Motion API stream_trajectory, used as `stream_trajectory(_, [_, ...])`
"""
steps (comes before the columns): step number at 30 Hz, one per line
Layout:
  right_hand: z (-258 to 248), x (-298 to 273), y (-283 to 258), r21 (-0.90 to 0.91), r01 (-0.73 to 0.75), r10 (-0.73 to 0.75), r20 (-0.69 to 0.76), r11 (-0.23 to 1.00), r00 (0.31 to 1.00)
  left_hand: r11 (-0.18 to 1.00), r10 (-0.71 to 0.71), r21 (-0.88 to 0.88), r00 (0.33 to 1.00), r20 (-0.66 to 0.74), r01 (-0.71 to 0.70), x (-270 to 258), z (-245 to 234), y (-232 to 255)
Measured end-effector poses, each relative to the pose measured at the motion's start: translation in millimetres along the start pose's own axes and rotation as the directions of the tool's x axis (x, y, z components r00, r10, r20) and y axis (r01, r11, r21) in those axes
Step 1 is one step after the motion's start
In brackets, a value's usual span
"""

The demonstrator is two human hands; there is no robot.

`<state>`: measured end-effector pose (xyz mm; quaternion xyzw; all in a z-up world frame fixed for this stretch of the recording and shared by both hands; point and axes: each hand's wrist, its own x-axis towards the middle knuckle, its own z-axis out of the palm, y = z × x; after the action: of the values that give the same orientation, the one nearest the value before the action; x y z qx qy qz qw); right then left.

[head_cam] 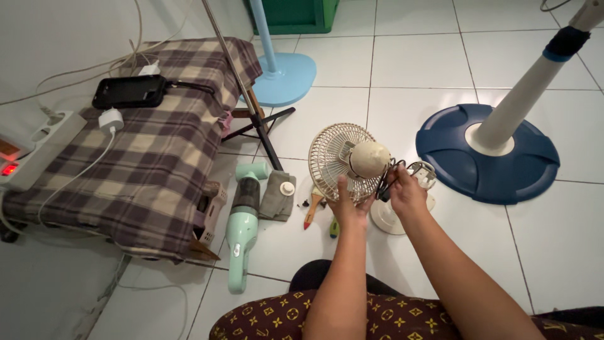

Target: The person sits on the floor and works on a small white electric fan, repeatedly adjusting the motor housing and cage with both hands. They rotate the fan head, check the internal components, and handle the power cord and plug. Tools and a cloth are visible nearby but not used during the clip.

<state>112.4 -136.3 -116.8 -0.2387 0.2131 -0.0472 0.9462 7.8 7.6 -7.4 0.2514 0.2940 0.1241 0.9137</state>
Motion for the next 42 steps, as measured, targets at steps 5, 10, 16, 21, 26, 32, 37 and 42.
stream_trajectory(5, [1,4,-3,-0.062,0.001,0.000,0.030,0.998,1.000,1.000,0.020,0.001,0.999,0.034,-0.020,-6,3,1])
stream_trajectory(10, [-2,9,-11,-0.038,0.032,-0.030,0.049,0.999,0.998,0.999,0.021,0.027,0.998,0.055,-0.023,-13,5,3])
stream_trajectory(16, [7,-12,-39,-0.071,0.075,-0.075,0.008,0.995,0.997,0.997,-0.023,0.073,0.998,0.064,0.018,-13,7,-2])
stream_trajectory(21, [6,-23,-49,-0.107,0.043,-0.030,0.114,0.993,0.993,0.994,-0.010,0.110,0.995,0.098,-0.001,-16,7,-6])
stream_trajectory(26, [6,-29,-46,-0.135,0.064,-0.060,0.032,0.989,0.998,0.994,-0.015,0.108,0.991,0.130,0.000,-23,9,-2])
stream_trajectory(32, [18,-41,-60,-0.255,0.106,-0.133,-0.089,0.961,0.987,0.993,-0.007,0.115,0.988,0.155,-0.011,-29,12,-4])
stream_trajectory(37, [28,-48,-71,-0.254,0.102,-0.137,-0.124,0.962,0.983,0.993,-0.006,0.117,0.982,0.190,-0.016,-31,16,-3])
stream_trajectory(42, [34,-55,-69,-0.294,0.243,-0.218,0.116,0.924,0.969,0.995,-0.002,0.100,0.974,0.225,-0.021,-32,15,-1])
